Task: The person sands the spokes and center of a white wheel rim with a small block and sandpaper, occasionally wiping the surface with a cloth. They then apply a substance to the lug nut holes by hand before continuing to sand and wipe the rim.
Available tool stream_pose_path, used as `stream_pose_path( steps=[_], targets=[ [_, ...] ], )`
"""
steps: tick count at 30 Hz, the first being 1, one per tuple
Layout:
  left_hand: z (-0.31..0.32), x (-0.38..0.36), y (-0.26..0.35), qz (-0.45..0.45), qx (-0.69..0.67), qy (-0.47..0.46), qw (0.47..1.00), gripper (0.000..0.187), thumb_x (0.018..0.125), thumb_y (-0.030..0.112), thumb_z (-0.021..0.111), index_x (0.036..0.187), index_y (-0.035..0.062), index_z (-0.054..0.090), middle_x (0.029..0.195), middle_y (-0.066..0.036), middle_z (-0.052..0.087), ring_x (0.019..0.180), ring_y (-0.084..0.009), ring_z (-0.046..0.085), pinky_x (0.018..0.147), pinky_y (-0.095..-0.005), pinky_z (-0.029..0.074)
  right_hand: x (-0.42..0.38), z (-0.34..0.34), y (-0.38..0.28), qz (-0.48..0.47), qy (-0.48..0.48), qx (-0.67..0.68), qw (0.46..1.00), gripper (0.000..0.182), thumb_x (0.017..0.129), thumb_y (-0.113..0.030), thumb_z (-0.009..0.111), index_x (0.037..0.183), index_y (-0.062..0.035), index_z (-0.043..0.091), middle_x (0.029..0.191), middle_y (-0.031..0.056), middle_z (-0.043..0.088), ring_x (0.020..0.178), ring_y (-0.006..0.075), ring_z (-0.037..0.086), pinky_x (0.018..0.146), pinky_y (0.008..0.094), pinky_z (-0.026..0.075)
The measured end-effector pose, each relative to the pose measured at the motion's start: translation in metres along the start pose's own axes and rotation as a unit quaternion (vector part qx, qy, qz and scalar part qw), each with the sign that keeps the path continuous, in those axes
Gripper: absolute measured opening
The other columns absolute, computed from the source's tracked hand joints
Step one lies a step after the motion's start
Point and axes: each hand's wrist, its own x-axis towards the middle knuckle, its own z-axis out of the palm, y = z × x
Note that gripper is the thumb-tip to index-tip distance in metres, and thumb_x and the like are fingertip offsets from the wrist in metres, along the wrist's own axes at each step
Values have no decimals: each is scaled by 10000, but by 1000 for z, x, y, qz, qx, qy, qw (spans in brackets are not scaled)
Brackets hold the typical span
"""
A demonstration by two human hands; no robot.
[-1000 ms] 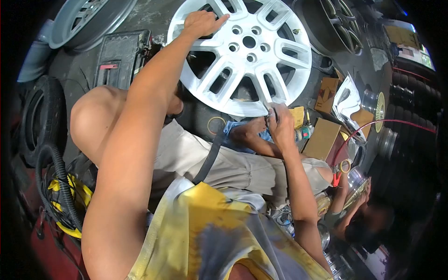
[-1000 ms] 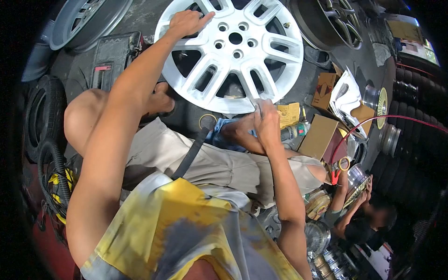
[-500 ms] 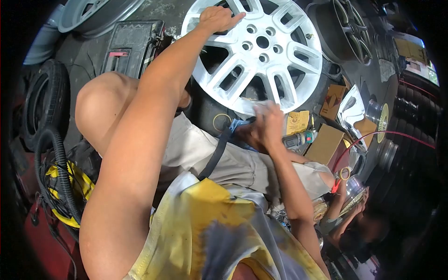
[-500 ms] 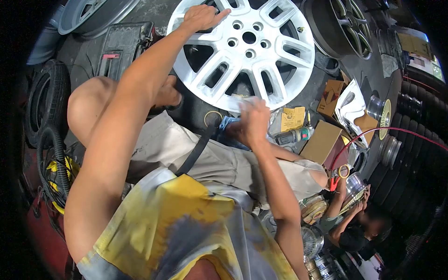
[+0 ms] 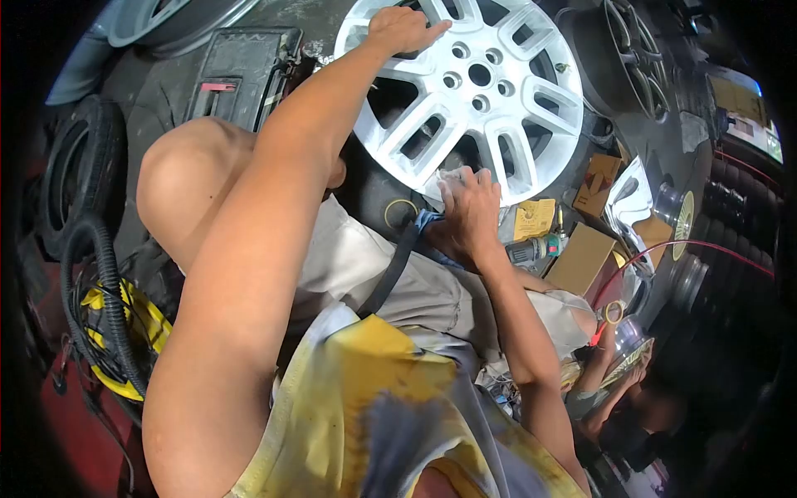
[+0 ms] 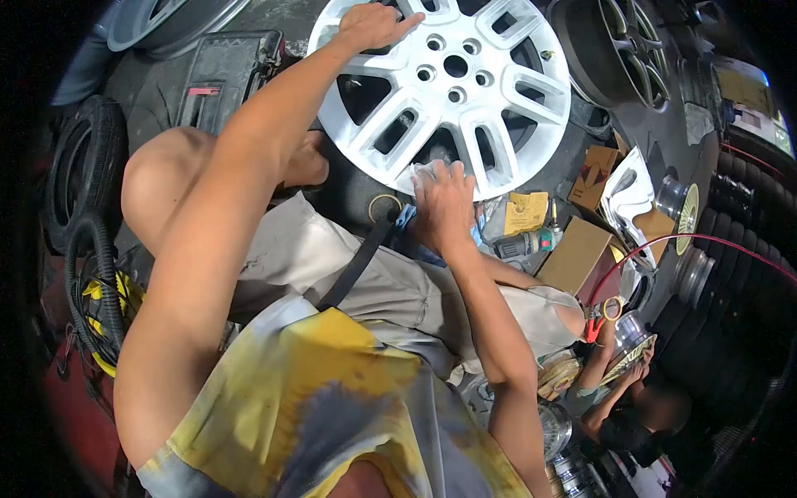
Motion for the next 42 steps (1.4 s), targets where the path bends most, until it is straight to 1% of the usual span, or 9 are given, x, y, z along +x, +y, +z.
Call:
stream_pose_path(
  steps=[3,14,19,21,22,25,27,31,42],
  targets=[
    [9,-1,1,-49,-20,53,997,831,1000,726,347,904,40,806,919,-162,771,911,-308,750,873,-436,567,3,-9,-8,-25,-21,-44,998,153,908,-158,663,1020,-93,744,1025,128,594,980,343,530,794,468,395],
    [4,-1,-2,-26,-18,13,999,880,1003,741,307,888,14,789,887,-206,757,876,-356,747,840,-494,572,-25,9,-10,-4,-47,15,999,372,868,-162,654,1227,-69,682,1153,147,573,1028,350,514,808,477,402],
    [2,-3,-1,-10,-23,23,999,881,1000,746,311,905,10,786,922,-212,760,888,-372,743,844,-506,565,-30,-16,28,38,-2,-91,995,266,891,-178,636,1135,-125,730,1099,135,603,964,347,549,780,487,442],
    [-7,-7,1,-12,-9,-5,1000,879,998,747,318,909,8,786,928,-217,760,894,-378,740,848,-512,561,-19,4,1,58,-125,-77,987,395,862,-190,651,1240,-86,691,1168,170,607,1134,367,523,923,483,408],
    [2,-6,-2,-11,-16,44,999,883,998,747,319,905,4,787,912,-224,757,889,-385,738,848,-516,557,-46,76,21,-22,80,-25,996,421,864,-174,634,1272,-80,676,1202,183,603,1099,379,535,880,502,413],
    [-3,-6,-1,-14,-2,19,1000,878,1009,718,309,829,1,783,838,-199,751,872,-366,735,817,-483,566,-48,-2,3,0,-65,81,995,473,891,-136,632,1363,-118,631,1263,186,597,1066,414,548,930,591,419],
    [-3,-5,0,-4,-7,28,1000,878,1007,717,318,815,-6,775,847,-210,749,872,-382,727,829,-487,559,-71,-25,52,-17,57,58,997,396,872,-134,667,1266,-113,692,1201,129,613,984,377,546,894,550,433],
    [-5,-6,3,-22,-2,11,1000,864,1009,709,331,814,-6,775,862,-211,749,892,-386,724,860,-477,549,-57,-97,136,-42,-13,-80,996,314,923,-168,671,1224,-107,733,1047,127,584,932,343,528,854,424,468],
    [-9,-6,6,-30,16,-16,999,875,1004,746,287,1002,37,800,909,-207,761,941,-368,732,871,-493,550,15,-85,210,-14,-22,-307,951,348,1018,-371,578,1349,-341,683,1032,88,520,991,258,512,791,361,436]
  ],
)
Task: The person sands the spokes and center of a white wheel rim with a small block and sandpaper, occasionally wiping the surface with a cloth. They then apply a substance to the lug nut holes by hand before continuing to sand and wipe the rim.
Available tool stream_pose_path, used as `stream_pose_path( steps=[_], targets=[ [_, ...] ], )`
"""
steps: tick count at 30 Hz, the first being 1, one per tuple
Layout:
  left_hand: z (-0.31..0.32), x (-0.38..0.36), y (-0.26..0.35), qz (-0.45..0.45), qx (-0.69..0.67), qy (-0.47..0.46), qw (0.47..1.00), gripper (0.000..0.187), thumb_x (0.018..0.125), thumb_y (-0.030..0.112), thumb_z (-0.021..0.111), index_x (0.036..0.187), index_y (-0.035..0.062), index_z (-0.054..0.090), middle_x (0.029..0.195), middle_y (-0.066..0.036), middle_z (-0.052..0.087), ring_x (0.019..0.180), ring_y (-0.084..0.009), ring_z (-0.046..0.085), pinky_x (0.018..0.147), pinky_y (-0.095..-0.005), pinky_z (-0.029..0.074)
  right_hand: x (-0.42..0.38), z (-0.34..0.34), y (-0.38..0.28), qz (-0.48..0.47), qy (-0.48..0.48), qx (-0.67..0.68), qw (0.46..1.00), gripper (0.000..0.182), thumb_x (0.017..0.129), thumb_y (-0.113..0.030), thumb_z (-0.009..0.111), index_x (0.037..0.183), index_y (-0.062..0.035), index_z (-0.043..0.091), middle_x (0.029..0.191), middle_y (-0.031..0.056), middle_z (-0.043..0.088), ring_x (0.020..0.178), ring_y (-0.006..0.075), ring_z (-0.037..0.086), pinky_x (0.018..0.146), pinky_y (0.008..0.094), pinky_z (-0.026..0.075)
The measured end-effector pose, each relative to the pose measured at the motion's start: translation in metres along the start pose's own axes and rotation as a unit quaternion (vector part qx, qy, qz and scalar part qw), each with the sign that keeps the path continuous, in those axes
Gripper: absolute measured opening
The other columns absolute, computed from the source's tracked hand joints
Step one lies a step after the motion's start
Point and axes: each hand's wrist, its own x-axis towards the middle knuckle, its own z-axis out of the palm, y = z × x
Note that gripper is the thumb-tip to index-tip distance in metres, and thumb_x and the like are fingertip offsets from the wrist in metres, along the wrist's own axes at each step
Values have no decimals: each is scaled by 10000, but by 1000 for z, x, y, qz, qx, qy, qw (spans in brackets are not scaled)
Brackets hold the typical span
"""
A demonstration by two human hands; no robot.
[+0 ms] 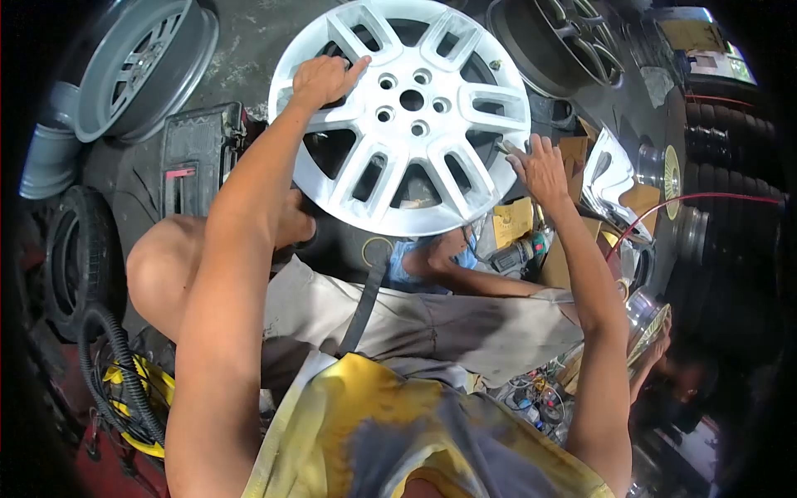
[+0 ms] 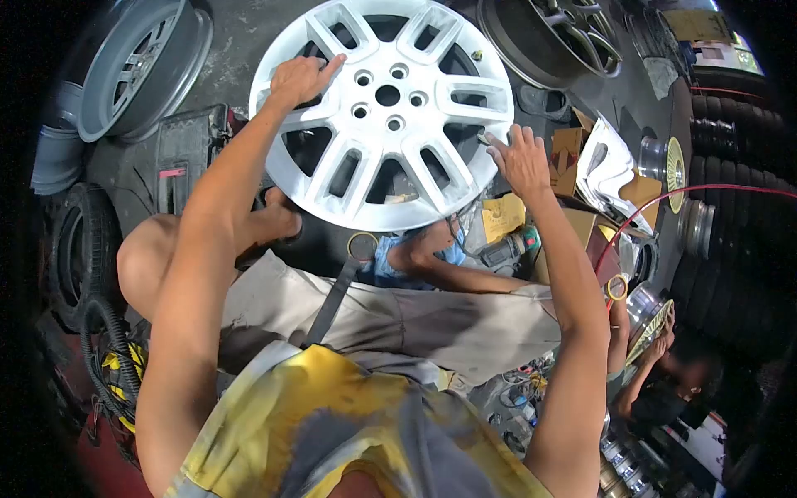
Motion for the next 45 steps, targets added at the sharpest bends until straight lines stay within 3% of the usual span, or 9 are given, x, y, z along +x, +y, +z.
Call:
stream_pose_path(
  steps=[5,11,13,19,23,26,31,37,45],
  targets=[
    [3,3,-2,-15,1,9,1000,884,996,757,288,1036,36,798,920,-209,763,947,-373,733,895,-492,544,-12,21,8,-126,-18,89,988,367,1022,-389,553,1375,-358,651,1099,83,540,1024,237,510,810,388,430],
    [-6,2,-2,-7,2,-18,1000,881,1001,748,292,1010,26,797,891,-219,757,922,-364,733,882,-487,539,9,14,8,-40,-26,-34,998,365,978,-369,620,1335,-339,685,1092,66,515,1038,232,511,825,375,441],
    [-5,2,-1,-11,3,-18,1000,882,999,750,291,997,29,798,878,-220,754,912,-365,730,878,-486,539,-8,16,-1,-128,-21,120,984,367,973,-353,628,1332,-299,686,1094,62,517,1040,227,506,811,360,436],
    [-1,-1,-3,9,5,27,1000,895,1015,720,288,853,-5,787,825,-196,752,849,-351,739,819,-482,561,7,21,8,4,-21,39,999,377,945,-318,667,1319,-269,691,1097,69,518,1053,254,534,862,420,476],
    [3,-1,-1,-1,9,24,1000,899,1012,725,291,833,-3,788,819,-200,750,848,-356,738,806,-483,563,-14,19,5,-121,-3,140,983,380,966,-338,649,1345,-319,676,1084,60,516,1014,226,519,794,375,443],
    [-5,0,1,-8,14,-1,1000,901,1008,729,287,854,-3,789,834,-211,750,862,-368,734,818,-487,560,4,15,18,15,-7,20,1000,401,948,-300,662,1347,-334,673,1111,71,527,1017,246,533,807,412,453],
    [3,5,-6,2,-4,18,1000,940,991,769,286,906,-24,783,836,-229,745,854,-374,731,824,-504,545,-26,27,-6,-106,85,138,981,392,975,-253,622,1361,-295,669,963,94,486,903,278,518,749,409,438],
    [-1,2,-2,-9,16,-4,1000,918,991,772,278,978,12,792,833,-221,747,849,-353,736,845,-493,547,-5,28,18,82,66,15,994,478,914,-241,693,1387,-277,632,1063,84,508,961,264,535,767,403,431],
    [-4,1,1,-14,27,-49,998,925,995,765,267,996,4,792,888,-245,749,920,-377,732,876,-496,540,-20,23,-3,83,82,12,993,502,867,-258,747,1359,-270,651,1036,60,509,949,245,539,756,388,422]
  ],
)
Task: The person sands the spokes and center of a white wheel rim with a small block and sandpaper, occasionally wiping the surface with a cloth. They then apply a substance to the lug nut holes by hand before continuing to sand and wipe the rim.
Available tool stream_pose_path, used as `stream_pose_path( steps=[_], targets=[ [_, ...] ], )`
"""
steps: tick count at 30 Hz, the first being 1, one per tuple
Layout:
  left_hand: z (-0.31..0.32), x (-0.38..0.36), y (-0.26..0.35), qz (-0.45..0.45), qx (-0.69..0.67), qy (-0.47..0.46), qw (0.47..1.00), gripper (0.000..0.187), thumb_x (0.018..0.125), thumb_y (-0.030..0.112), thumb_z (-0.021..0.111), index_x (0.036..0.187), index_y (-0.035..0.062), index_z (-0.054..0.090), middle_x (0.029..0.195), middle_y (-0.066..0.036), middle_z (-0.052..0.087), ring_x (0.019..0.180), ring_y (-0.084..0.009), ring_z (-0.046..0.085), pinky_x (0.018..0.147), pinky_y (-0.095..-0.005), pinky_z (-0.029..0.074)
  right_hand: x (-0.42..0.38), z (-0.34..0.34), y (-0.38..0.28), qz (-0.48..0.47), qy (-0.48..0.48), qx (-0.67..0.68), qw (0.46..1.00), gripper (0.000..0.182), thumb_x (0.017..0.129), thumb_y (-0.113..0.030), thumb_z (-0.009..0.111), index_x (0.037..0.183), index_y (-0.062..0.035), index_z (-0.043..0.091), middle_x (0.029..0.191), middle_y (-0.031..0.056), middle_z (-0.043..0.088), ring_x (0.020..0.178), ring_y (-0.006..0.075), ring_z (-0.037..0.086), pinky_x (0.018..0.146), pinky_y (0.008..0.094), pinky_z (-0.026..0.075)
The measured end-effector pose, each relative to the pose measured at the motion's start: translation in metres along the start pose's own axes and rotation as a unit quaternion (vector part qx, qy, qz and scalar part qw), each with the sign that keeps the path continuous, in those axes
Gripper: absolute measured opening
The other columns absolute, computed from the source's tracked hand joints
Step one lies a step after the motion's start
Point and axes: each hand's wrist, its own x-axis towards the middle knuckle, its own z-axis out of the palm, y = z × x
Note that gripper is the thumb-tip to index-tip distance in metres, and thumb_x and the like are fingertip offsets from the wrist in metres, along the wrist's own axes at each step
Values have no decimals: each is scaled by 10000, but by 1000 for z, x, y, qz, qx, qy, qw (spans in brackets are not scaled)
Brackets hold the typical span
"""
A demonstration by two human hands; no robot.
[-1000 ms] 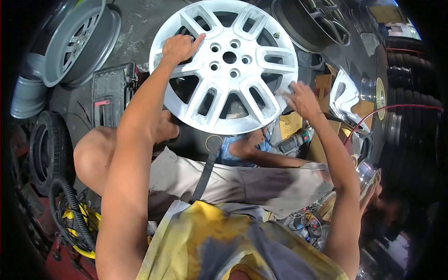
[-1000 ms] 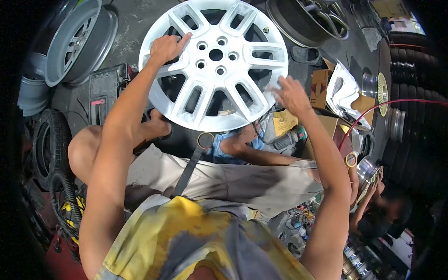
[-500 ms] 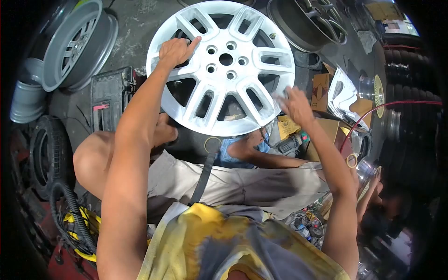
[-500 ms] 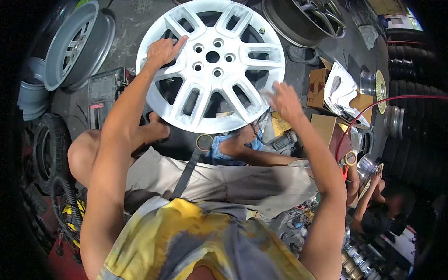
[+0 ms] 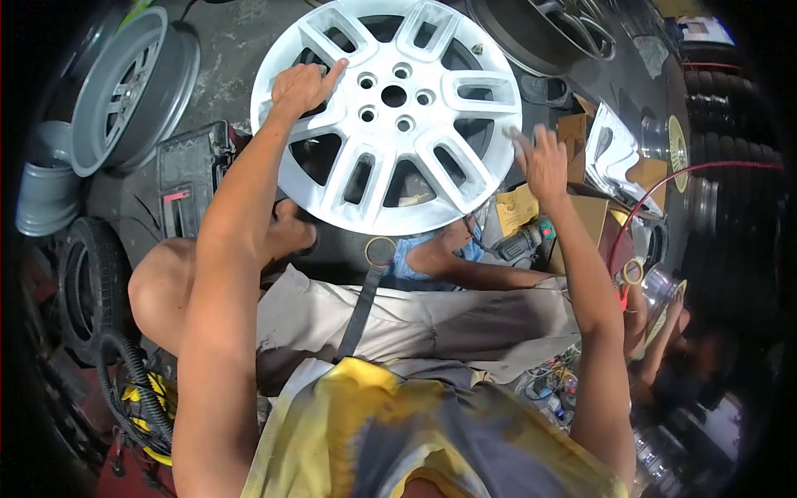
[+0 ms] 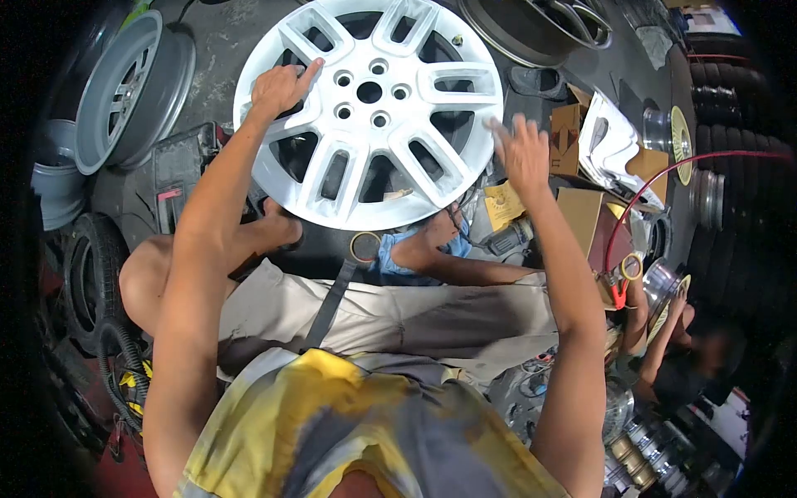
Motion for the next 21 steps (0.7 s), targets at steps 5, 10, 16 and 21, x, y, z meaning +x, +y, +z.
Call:
stream_pose_path(
  steps=[5,10,16,21],
  targets=[
    [-3,-1,-3,18,-14,30,999,892,997,746,286,1020,9,788,929,-216,762,955,-363,730,905,-482,537,-10,4,-12,56,14,14,998,446,921,-252,683,1366,-239,657,1025,91,515,922,264,545,741,409,425],
    [2,1,-2,24,-2,25,999,891,999,749,275,1052,22,787,926,-209,763,955,-366,730,912,-481,533,-3,5,-2,66,25,11,997,458,920,-230,689,1376,-234,650,990,104,521,897,270,560,713,413,443],
    [4,1,-4,11,-26,50,998,894,998,753,275,987,28,798,892,-199,762,905,-343,735,891,-474,538,-10,12,-7,77,12,44,996,514,873,-239,736,1378,-240,644,1033,76,545,950,254,595,758,400,507],
    [6,-2,-3,23,1,47,999,912,996,758,270,935,16,797,870,-195,759,886,-345,735,852,-474,551,6,7,-1,66,-1,30,997,453,930,-238,678,1382,-243,649,1023,92,537,924,279,574,746,430,492]
  ],
)
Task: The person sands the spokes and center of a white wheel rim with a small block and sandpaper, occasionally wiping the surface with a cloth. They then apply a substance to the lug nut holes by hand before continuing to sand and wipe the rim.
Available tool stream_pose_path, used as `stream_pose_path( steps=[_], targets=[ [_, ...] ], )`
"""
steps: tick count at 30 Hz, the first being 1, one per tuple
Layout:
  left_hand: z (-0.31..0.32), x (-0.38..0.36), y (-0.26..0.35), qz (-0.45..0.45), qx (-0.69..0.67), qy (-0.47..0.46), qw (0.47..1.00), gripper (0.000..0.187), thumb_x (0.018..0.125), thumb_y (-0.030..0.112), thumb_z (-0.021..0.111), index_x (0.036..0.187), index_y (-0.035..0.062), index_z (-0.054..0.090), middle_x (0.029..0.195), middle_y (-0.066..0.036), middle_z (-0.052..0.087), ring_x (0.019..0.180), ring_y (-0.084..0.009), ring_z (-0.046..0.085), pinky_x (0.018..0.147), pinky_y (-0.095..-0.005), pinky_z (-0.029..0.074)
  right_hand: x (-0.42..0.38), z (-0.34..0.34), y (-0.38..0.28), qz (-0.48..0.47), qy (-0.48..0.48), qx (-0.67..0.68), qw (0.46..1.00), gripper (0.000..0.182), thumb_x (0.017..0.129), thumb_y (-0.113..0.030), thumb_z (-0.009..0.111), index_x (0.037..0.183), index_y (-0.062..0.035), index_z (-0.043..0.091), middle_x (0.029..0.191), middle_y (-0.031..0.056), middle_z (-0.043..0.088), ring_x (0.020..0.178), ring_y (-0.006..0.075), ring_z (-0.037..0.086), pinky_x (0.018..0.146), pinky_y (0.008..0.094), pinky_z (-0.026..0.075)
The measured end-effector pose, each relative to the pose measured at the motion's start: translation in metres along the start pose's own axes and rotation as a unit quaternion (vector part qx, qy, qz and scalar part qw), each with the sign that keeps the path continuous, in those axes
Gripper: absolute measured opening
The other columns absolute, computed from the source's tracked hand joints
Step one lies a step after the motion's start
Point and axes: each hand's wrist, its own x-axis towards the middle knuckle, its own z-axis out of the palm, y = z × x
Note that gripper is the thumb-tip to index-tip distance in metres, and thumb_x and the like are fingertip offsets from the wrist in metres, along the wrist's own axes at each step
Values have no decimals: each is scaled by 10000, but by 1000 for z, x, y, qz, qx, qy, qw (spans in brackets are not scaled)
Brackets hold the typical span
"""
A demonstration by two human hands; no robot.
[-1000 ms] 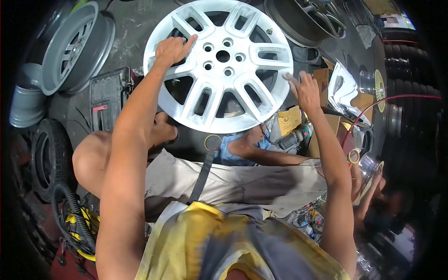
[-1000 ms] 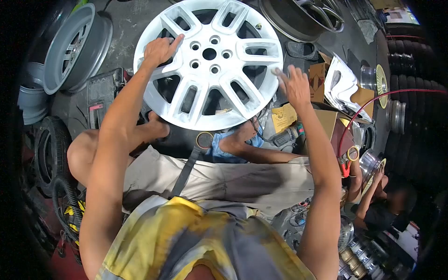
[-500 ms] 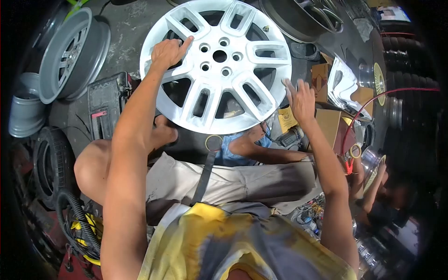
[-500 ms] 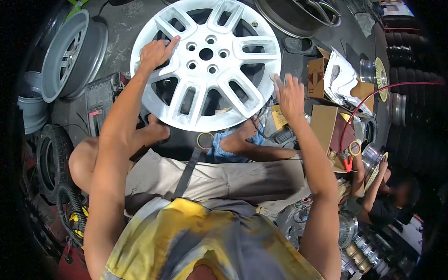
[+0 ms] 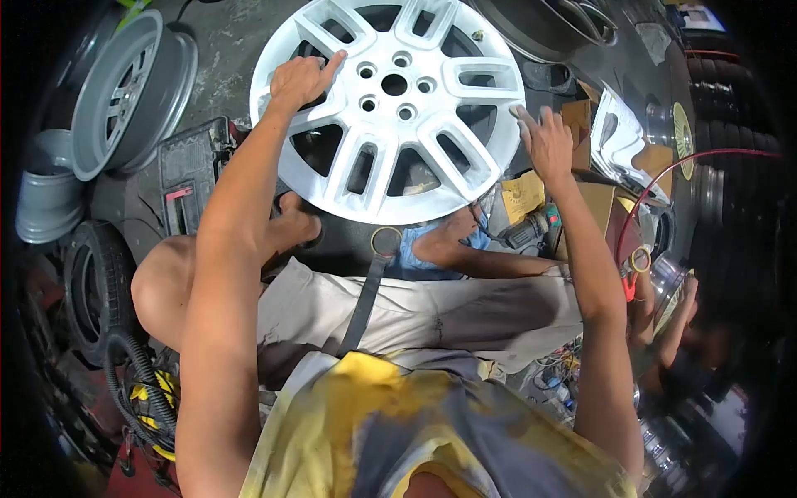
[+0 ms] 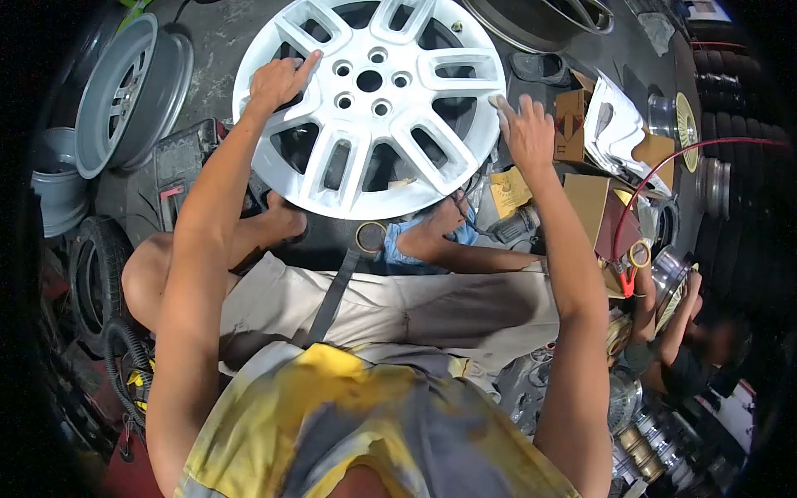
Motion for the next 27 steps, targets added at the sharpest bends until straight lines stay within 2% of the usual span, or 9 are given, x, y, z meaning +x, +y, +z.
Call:
stream_pose_path(
  steps=[6,9,11,13,15,17,19,21,27],
  targets=[
    [1,5,-3,-11,-8,-1,1000,923,996,759,267,908,5,793,874,-205,757,899,-354,733,861,-480,546,-10,-14,3,-134,-50,-16,990,402,939,-320,679,1334,-245,682,1068,64,541,983,225,573,741,395,489],
    [-4,3,1,-1,-3,-3,1000,917,998,754,272,900,3,790,856,-198,756,889,-352,733,868,-484,542,17,-10,6,-38,-56,-80,995,418,934,-332,687,1347,-267,678,1069,61,551,994,235,587,770,389,510],
    [-5,3,-2,6,-4,-10,1000,917,997,755,275,893,3,788,849,-198,755,880,-351,733,854,-488,543,10,5,-1,-42,-48,-79,995,414,941,-339,681,1352,-295,675,1041,57,553,970,244,593,775,383,518],
    [-7,4,-1,5,-10,-3,1000,943,981,781,278,921,-11,785,866,-224,750,886,-369,732,854,-495,544,-5,3,-3,-199,-65,72,975,387,964,-332,649,1350,-311,675,1048,63,565,962,248,596,758,380,520],
    [-2,0,-2,7,-12,-4,1000,973,964,807,281,949,-26,783,882,-250,746,892,-387,730,854,-501,546,6,-14,4,-195,-120,65,971,396,989,-318,613,1378,-261,662,1083,104,560,977,279,586,815,426,512],
    [-1,3,-3,11,-17,15,1000,981,962,810,290,922,-39,780,865,-249,745,866,-391,732,836,-501,550,32,-24,10,-102,-156,-25,982,386,986,-311,627,1365,-260,672,1110,108,570,1028,283,592,872,420,521],
    [-2,4,-2,17,-8,2,1000,950,978,786,283,883,-18,780,850,-227,749,860,-374,735,829,-493,551,25,-7,9,-109,-125,13,986,365,997,-307,612,1350,-247,684,1138,144,595,1054,328,606,920,425,520],
    [-5,6,-2,10,-5,-9,1000,924,995,761,275,844,2,779,834,-206,753,854,-356,739,823,-484,552,7,7,2,-230,-127,142,954,313,972,-308,627,1260,-239,730,1191,150,589,1080,319,619,950,439,524],
    [0,5,-2,4,6,1,1000,932,984,777,276,881,7,790,847,-204,756,883,-357,740,862,-480,545,12,-11,10,-190,-188,151,952,300,993,-320,603,1231,-197,736,1205,154,585,1096,324,615,948,444,521]
  ],
)
